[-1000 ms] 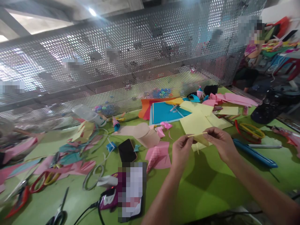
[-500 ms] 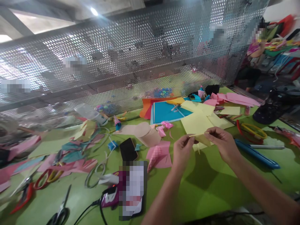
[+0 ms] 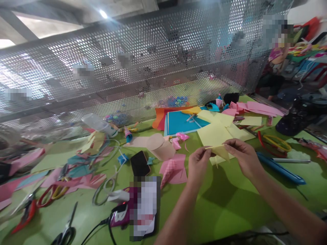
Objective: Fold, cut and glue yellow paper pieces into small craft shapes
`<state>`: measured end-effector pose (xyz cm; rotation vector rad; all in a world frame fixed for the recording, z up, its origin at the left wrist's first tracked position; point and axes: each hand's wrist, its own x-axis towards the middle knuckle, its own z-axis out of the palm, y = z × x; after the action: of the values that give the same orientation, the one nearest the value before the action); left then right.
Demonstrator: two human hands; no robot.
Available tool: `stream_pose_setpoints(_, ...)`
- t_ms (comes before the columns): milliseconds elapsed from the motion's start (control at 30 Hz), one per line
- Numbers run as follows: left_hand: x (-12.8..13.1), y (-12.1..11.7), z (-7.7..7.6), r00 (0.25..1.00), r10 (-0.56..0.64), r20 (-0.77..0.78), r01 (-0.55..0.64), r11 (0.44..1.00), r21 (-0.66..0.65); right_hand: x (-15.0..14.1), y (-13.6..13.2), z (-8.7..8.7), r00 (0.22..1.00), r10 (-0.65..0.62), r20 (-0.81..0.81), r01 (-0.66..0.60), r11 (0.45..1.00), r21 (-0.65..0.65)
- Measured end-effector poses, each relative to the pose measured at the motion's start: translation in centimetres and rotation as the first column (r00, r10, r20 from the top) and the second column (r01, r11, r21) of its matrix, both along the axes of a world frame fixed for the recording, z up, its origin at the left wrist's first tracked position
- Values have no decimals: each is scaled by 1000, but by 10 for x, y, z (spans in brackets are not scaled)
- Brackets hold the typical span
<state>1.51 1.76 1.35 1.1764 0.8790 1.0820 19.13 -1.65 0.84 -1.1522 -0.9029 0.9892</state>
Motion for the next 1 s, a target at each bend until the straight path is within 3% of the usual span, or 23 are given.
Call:
stream_pose_setpoints(167, 0, 0, 3, 1000, -3, -11, 3, 1000, 10, 3, -1, -2, 999, -31, 44, 31, 999, 15)
stream_pose_setpoints(333, 0, 0, 1, 999, -21, -42, 22, 999, 37, 1, -2, 1, 999, 36, 7, -36, 999, -3)
stream_pose_setpoints(1000, 2, -3, 2, 994, -74, -85, 83, 991, 107, 1, -6, -1, 969, 86, 232, -71, 995, -72)
